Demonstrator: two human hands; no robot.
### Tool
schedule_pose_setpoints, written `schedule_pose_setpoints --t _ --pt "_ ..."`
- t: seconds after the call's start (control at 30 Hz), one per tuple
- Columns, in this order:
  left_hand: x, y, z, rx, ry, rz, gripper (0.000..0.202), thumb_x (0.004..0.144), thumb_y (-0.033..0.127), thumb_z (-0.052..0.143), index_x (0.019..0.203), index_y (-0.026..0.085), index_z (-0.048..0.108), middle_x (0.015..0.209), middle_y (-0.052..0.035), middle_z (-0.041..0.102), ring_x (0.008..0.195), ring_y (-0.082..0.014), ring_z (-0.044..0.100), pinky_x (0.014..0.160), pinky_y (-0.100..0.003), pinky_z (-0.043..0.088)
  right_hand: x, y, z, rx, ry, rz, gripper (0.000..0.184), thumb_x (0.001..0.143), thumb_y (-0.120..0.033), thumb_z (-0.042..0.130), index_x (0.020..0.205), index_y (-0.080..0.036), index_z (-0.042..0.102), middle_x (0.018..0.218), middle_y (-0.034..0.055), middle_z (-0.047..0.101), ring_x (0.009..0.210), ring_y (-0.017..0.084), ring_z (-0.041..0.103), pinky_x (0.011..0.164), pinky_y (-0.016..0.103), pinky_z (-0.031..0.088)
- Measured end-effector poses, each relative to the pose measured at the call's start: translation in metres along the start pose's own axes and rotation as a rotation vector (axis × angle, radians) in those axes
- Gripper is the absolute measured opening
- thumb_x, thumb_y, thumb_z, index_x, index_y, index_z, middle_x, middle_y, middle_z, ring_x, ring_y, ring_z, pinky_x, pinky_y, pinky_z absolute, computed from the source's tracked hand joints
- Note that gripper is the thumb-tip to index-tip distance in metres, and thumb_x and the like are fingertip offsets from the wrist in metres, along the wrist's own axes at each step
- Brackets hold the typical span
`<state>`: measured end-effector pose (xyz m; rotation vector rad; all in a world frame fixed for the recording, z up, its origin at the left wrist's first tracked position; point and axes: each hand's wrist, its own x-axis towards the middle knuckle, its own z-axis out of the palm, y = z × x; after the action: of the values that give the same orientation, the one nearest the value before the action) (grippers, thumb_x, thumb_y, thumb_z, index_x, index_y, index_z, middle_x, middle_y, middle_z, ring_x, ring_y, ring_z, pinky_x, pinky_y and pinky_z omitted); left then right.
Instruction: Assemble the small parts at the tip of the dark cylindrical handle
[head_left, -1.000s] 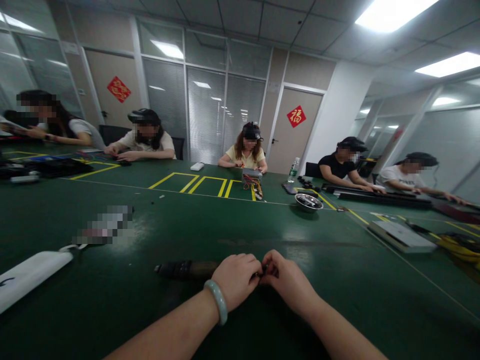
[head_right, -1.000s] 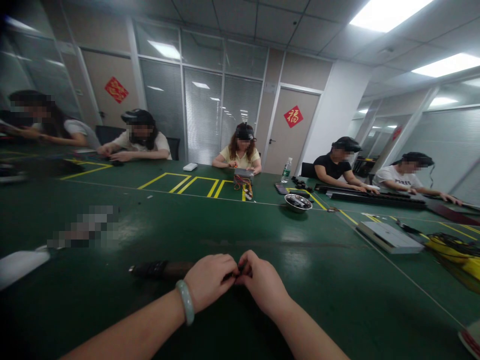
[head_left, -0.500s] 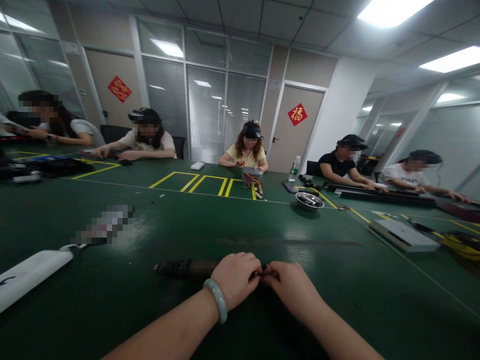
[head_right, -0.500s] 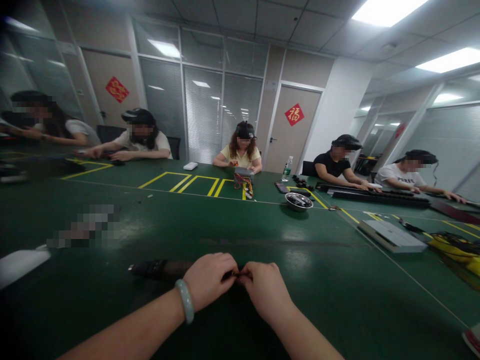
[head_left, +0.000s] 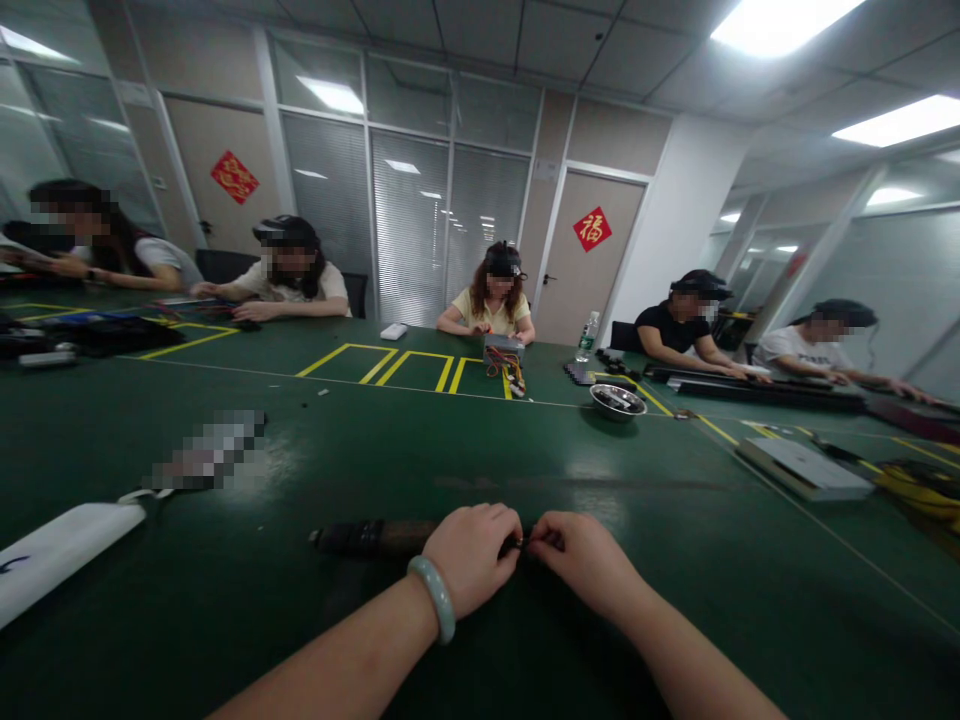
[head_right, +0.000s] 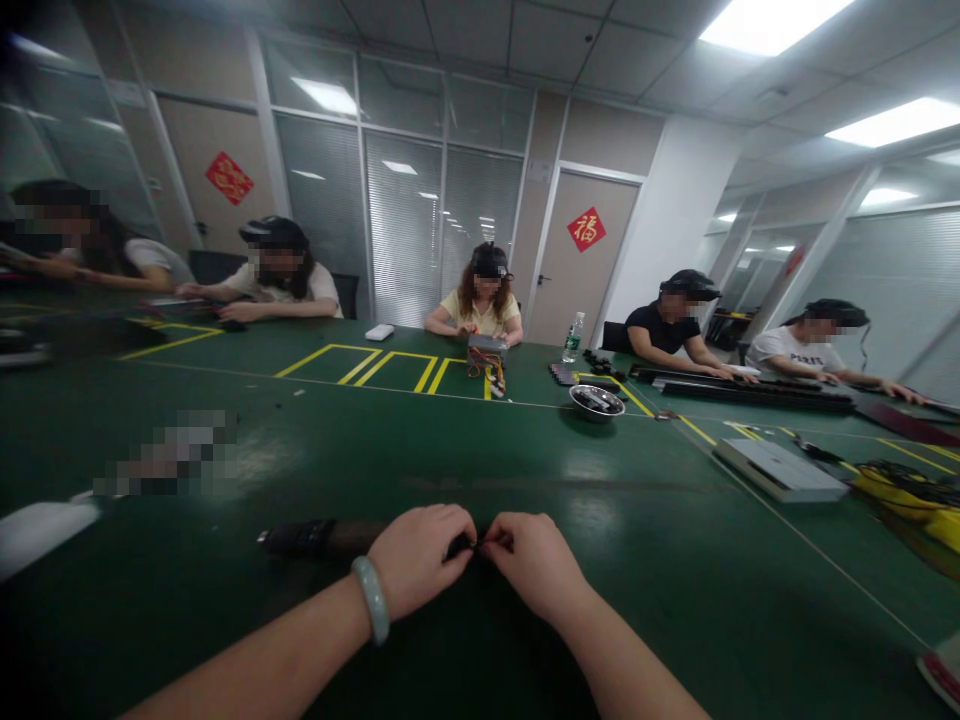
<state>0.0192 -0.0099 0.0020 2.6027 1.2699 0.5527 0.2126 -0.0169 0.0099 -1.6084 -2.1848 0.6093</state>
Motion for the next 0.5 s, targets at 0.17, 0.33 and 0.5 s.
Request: schedule_pose_setpoints --t 0.17,0.33,0.5 --pt "0.0005 0.0011 -0.0028 0.021 -0.036 0.01 0.011 0.085 0.024 0.052 0.093 0.022 0.06 0.095 -0.0016 0.062 0.089 -0.0185 0.057 0.076 -0.031 0.043 -0.0014 -0.0032 -0.0003 -0.042 -0.017 -0.041 0.011 0.081 -0.029 0.061 0.08 -0.023 0.07 0.073 -0.0014 0.069 0.066 0.013 0.059 0.058 0.022 0.036" --pt "0.0005 0.0004 -0.0012 0.012 -0.014 0.028 0.01 0.085 0.023 0.053 0.093 0.023 0.06 0.094 0.0 0.061 0.089 -0.018 0.056 0.075 -0.031 0.043 -0.0004 -0.0044 0.0019 -0.044 0.006 -0.061 0.01 0.081 -0.027 0.06 0.078 -0.023 0.069 0.073 -0.0023 0.069 0.066 0.013 0.059 0.059 0.022 0.036" --pt "-0.0004 0.0019 -0.0014 0.01 -0.012 -0.017 0.013 0.084 0.027 0.054 0.095 0.022 0.058 0.094 -0.0015 0.061 0.088 -0.0192 0.057 0.075 -0.032 0.043 0.0009 -0.0025 0.0029 -0.031 -0.019 -0.019 0.012 0.082 -0.03 0.06 0.08 -0.022 0.069 0.074 -0.0009 0.069 0.066 0.013 0.059 0.059 0.022 0.035"
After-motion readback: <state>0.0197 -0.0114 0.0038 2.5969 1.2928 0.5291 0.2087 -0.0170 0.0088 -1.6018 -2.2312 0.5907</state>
